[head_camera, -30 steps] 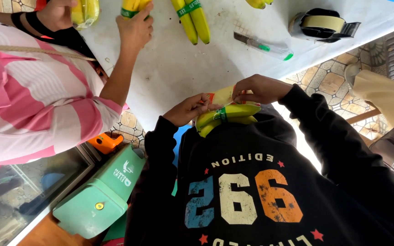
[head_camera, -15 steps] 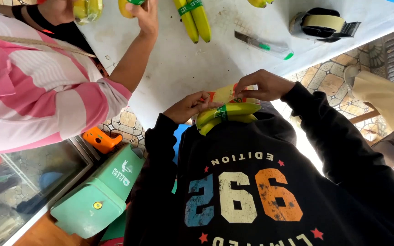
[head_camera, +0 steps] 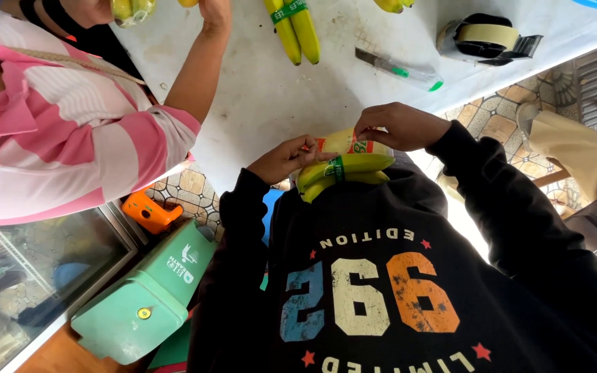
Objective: The person wraps plastic tape around bunches of bananas at a table, using a utility knife to cut the tape from a roll for each bunch.
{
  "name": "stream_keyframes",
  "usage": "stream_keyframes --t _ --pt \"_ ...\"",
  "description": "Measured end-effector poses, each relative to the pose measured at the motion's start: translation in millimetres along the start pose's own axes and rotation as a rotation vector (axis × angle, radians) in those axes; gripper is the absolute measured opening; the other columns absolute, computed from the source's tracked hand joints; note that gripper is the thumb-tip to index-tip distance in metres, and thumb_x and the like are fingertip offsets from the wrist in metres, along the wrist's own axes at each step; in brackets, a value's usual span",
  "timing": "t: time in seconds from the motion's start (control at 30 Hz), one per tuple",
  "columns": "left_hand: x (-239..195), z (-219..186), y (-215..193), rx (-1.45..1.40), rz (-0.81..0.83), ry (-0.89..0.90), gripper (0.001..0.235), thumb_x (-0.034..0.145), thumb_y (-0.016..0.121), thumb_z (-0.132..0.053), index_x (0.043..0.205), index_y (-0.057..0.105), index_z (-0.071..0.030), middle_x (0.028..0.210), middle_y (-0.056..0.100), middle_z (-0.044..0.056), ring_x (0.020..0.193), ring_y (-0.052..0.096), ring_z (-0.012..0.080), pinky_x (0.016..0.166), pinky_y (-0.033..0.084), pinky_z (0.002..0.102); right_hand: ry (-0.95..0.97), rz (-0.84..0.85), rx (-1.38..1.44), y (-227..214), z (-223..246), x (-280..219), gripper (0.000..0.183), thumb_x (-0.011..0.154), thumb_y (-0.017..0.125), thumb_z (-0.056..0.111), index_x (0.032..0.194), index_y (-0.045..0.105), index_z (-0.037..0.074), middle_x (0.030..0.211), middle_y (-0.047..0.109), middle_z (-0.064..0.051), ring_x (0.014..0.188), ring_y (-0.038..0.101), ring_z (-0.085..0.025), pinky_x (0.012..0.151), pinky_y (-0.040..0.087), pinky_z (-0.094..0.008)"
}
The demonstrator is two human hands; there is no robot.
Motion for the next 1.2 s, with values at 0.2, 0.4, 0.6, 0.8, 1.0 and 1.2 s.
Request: stream_keyframes --t 0.2,0.4,0.6,0.8,1.0,1.2 --pt "9 26 -14 -0.035 -0.007 0.038 0.016 0.115 0.040 -0.021 0.103 0.042 -0.010 0.141 0.061 0.029 0.126 0.062 0.0340 0.106 0.046 0.049 0.009 -0.045 -0.065 -4 11 -6 0.016 0.106 0.057 0.012 0.111 0.068 0.002 0.091 0.068 -0.018 0.087 0.071 -0.038 0.080 0.056 -0.048" --pt "11 35 -22 -0.082 -0.024 0.057 0.018 0.114 0.042 -0.025 0.105 0.043 -0.010 0.142 0.060 0.025 0.122 0.061 0.0275 0.106 0.048 0.045 0.105 -0.178 -0.073 19 -29 -14 0.015 0.108 0.056 0.014 0.114 0.063 0.002 0.095 0.067 -0.018 0.091 0.070 -0.040 0.081 0.055 -0.049" --pt "17 49 -32 -0.073 -0.036 0.034 0.020 0.113 0.047 -0.031 0.111 0.047 -0.011 0.113 0.074 0.015 0.100 0.067 0.0190 0.094 0.052 0.034 0.173 -0.032 -0.005 28 -37 -11 0.031 0.107 0.056 0.022 0.130 0.057 0.002 0.096 0.062 -0.019 0.095 0.067 -0.042 0.083 0.054 -0.055" --pt "19 44 -32 -0.056 -0.041 0.059 0.026 0.111 0.049 -0.038 0.111 0.049 -0.011 0.104 0.074 0.010 0.092 0.067 0.0167 0.090 0.052 0.034 0.154 -0.037 -0.044 13 -49 -16 0.020 0.101 0.068 0.018 0.112 0.067 0.002 0.097 0.064 -0.015 0.098 0.069 -0.036 0.089 0.057 -0.048" --pt "19 41 -32 -0.063 -0.097 0.118 0.022 0.114 0.043 -0.029 0.110 0.045 -0.008 0.128 0.067 0.027 0.114 0.062 0.0259 0.096 0.051 0.039 0.002 -0.313 -0.085 0 -26 -25 0.006 0.095 0.077 0.006 0.100 0.077 0.003 0.093 0.072 -0.013 0.088 0.072 -0.031 0.080 0.059 -0.043" --pt "23 36 -38 -0.044 -0.303 0.189 0.014 0.114 0.045 -0.024 0.114 0.050 -0.011 0.078 0.061 0.003 0.073 0.055 0.0125 0.071 0.049 0.029 0.040 -0.484 -0.125 8 -24 -39 0.007 0.096 0.079 0.009 0.102 0.080 0.007 0.095 0.073 -0.008 0.087 0.072 -0.026 0.079 0.058 -0.037"
Point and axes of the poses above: each hand's wrist, its own x-axis towards the middle knuckle, its own y-axis out of the palm, z = x × y, the point moved 5 cm from there along x, towards the middle knuckle
